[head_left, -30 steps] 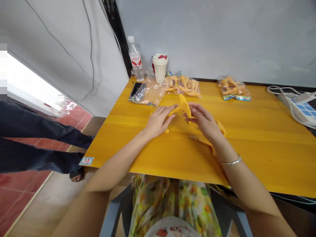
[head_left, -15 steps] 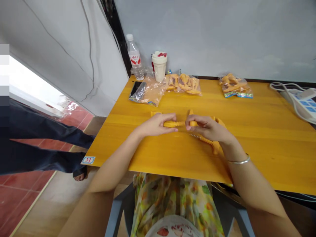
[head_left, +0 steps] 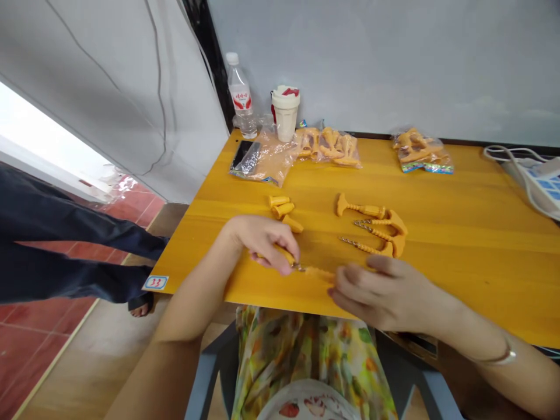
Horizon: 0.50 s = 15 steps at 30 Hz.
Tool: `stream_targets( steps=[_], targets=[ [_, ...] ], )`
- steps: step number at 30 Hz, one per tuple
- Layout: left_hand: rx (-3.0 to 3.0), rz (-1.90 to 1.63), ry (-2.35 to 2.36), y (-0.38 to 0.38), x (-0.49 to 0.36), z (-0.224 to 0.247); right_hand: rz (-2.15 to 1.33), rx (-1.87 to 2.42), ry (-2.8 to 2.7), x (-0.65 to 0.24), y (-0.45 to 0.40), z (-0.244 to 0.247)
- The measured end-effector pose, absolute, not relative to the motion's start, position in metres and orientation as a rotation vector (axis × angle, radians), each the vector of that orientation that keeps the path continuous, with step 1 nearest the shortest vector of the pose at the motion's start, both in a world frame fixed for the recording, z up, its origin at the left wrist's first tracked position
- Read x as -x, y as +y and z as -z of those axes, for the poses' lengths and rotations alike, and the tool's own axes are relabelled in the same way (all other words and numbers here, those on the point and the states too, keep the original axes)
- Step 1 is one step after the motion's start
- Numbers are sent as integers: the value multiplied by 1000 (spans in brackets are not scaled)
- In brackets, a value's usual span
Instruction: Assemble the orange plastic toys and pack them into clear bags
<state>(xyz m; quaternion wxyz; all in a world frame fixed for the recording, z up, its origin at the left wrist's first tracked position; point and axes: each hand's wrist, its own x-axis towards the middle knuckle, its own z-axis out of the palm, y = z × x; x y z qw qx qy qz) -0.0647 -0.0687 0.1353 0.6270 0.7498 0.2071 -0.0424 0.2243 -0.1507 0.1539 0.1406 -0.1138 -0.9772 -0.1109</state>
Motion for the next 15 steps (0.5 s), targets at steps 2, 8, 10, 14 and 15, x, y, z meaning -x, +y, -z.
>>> stream_targets(
  steps=[2, 8, 10, 14, 15],
  targets=[
    [-1761, -112, 591, -65, 75, -136, 476, 407, -2774, -244, -153, -158],
    [-2141, -1059, 1363, -37, 65, -108, 440, 953, -2522, -294, -74, -144],
    [-2258, -1084, 1506, -24, 64, -91, 202, 1182, -2370, -312, -33, -125],
    [-2220, -941, 1642, -3, 79, -66, -68, 1591, -2238, -353, 27, -85],
    [-2174, -916, 1650, -1, 83, -63, -139, 1621, -2231, -361, 36, -77]
  ],
)
